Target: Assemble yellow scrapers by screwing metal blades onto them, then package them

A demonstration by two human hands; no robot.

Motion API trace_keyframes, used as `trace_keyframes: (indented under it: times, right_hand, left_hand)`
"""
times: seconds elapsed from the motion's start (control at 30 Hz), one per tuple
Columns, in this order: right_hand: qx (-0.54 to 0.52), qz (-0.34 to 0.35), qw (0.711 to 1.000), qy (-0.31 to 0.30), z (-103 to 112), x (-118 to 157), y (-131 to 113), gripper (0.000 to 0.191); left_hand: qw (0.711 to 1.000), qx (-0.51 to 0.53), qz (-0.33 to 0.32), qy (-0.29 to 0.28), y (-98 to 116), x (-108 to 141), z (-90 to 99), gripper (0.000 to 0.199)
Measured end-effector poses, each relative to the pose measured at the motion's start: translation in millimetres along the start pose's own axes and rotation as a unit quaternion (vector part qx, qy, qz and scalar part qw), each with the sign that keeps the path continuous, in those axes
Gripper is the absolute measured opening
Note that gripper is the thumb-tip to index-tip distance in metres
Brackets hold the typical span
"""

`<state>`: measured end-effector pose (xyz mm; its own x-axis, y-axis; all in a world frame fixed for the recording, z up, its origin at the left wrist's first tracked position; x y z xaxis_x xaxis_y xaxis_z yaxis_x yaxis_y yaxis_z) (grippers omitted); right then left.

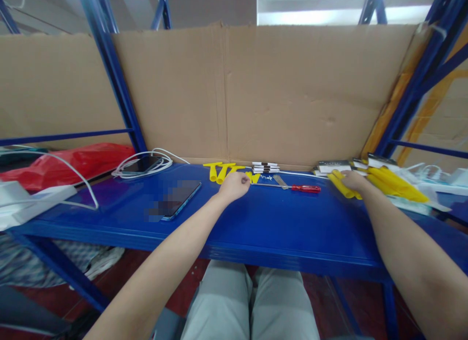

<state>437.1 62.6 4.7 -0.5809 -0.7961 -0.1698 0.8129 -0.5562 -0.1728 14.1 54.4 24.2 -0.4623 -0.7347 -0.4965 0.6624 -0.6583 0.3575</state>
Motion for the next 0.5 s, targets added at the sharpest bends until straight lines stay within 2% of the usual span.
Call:
trace_keyframes:
  times: [0.13,0.33,0.5]
  right_hand:
    - [-0.014,0.01,1.0,0.009,2.1,4.1,-4.0,0.051]
    - [-0.029,-0.038,0.999,-0.003,6.7,16.8,-4.7,0.05]
    - [-0.033,-0.008,0.999,-0.002,0.7,7.9,-3.7,0.051]
  left_hand:
    - [1.0,-0.002,-0.005,-0.006,4.5,0.5,-0.5,0.023]
    - [1.0,-0.01,-0.011,-0.016,4.3,0.1,-2.6,0.024]
    - [1.0,-0.012,-0.013,-0.02,4.8,0.3,-3.2,0.025]
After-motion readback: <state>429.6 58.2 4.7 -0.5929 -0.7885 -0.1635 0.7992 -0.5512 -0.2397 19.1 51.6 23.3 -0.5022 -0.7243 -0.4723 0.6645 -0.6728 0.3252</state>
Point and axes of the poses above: each hand's wrist, its own x-axis away from the middle knuckle, its own z-axis out of the back of the hand, y = z × x, the point moved 7 cm from there along -x, towards the middle knuckle, and after that the axes turned 10 degrees about -z, right-handed, at the moved point
